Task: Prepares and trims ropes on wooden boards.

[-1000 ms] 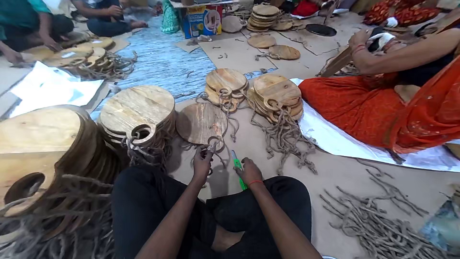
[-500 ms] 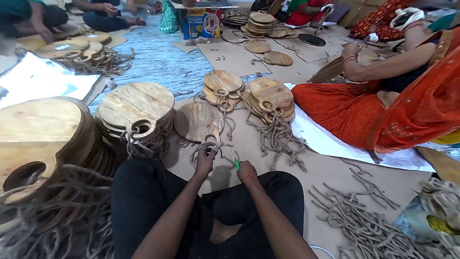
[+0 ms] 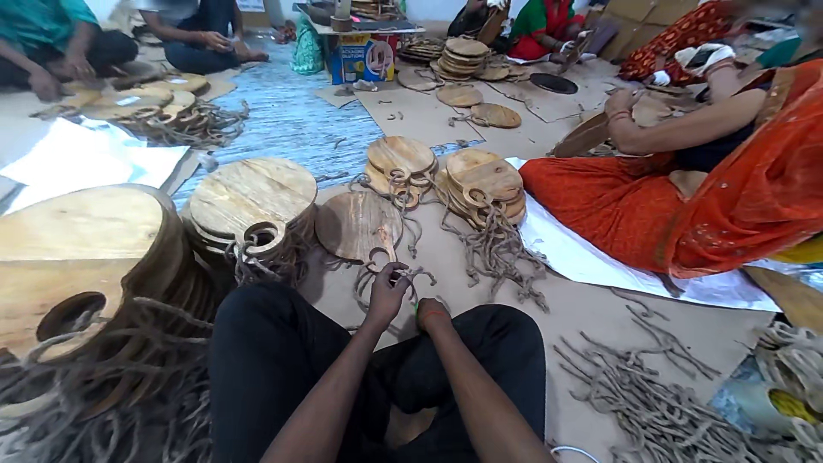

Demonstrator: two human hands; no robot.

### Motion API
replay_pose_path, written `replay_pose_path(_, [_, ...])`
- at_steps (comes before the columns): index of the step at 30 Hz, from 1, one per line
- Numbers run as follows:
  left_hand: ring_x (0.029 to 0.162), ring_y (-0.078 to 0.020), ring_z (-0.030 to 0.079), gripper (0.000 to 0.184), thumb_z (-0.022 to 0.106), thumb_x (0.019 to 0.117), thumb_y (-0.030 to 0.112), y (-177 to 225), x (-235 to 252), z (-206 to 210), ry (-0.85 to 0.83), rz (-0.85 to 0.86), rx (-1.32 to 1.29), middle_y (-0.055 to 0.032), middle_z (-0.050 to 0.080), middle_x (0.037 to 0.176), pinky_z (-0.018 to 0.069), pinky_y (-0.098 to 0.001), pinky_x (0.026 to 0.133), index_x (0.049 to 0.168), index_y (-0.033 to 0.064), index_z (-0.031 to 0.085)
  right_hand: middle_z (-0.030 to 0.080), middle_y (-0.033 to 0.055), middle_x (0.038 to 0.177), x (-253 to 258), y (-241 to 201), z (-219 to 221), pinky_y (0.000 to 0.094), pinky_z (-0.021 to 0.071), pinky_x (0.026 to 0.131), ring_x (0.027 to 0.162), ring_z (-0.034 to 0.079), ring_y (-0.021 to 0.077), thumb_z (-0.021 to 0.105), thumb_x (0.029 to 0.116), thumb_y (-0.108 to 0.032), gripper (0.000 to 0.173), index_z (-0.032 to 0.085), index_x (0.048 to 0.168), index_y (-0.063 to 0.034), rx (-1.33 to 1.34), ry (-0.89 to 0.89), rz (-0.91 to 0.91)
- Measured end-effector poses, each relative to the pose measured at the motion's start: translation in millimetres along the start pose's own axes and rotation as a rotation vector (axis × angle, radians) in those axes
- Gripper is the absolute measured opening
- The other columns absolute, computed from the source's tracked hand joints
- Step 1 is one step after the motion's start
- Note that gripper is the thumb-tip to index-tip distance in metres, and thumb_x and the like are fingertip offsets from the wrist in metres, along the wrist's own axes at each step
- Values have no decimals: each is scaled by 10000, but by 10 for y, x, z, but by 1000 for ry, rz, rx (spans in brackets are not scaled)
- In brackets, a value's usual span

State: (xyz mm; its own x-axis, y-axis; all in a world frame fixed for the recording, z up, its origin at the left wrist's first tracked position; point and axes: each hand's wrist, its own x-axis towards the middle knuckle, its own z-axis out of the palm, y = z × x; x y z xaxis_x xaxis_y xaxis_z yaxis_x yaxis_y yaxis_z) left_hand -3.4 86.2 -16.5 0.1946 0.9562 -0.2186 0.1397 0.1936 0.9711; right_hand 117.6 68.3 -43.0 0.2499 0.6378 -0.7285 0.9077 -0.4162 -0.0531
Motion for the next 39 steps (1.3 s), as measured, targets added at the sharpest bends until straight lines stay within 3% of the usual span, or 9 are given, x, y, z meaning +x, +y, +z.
replay_pose_path(4, [673, -150, 588, 257, 615, 1033, 142, -1, -7, 16, -14, 53, -24, -90, 658, 941, 475, -289, 558, 1280, 70, 621, 610, 229, 1358, 10, -8, 9, 582, 512, 973, 1262, 599, 379, 668, 908, -192, 403, 646, 1251, 18, -2, -1, 16])
replay_pose_path(10, [794, -213, 643, 294, 580, 1042, 89, 32, 11, -43, 165, 88, -100, -138, 654, 1069, 540, -365, 671, 1333, 65, 549, 607, 242, 1362, -77, -15, -62, 573, 499, 992, 1270, 591, 385, 646, 926, -154, 381, 648, 1245, 55, 41, 16, 25])
replay_pose_path(16, [784, -211, 670, 301, 604, 1025, 87, -15, 70, -17, 144, 84, -38, -145, 671, 988, 569, -366, 670, 1311, 1, 564, 580, 245, 1399, -190, -49, -93, 573, 494, 1012, 1291, 573, 392, 624, 943, -121, 389, 623, 1290, 54, 118, 49, 31])
replay_pose_path(20, [788, -219, 671, 323, 595, 1019, 101, -31, 44, -9, 111, 95, 15, -153, 669, 993, 572, -373, 674, 1320, -14, 566, 600, 253, 1367, -268, -103, -62, 582, 505, 983, 1263, 592, 401, 622, 944, -120, 360, 637, 1249, 70, 141, 42, 76])
replay_pose_path(24, [746, -199, 666, 305, 608, 1004, 93, -57, 51, -6, 110, 128, 9, -140, 670, 968, 567, -350, 645, 1291, -7, 585, 603, 238, 1365, -173, -147, -30, 542, 518, 987, 1256, 604, 385, 588, 958, -75, 416, 556, 1361, 26, 212, 103, 121])
replay_pose_path(30, [734, -178, 653, 297, 603, 999, 79, -48, 15, -13, 82, 141, -22, -125, 669, 957, 548, -326, 625, 1282, -4, 580, 611, 226, 1360, -178, -163, -34, 575, 500, 961, 1257, 593, 373, 657, 932, -293, 445, 663, 1225, 41, 17, -15, 77])
replay_pose_path(39, [731, -144, 650, 281, 596, 990, 73, -176, 55, 3, 45, 205, -11, -98, 672, 961, 539, -290, 610, 1261, 1, 598, 600, 239, 1377, -45, -135, 80, 603, 484, 982, 1273, 581, 392, 655, 951, -268, 434, 651, 1248, 49, -47, -59, 76])
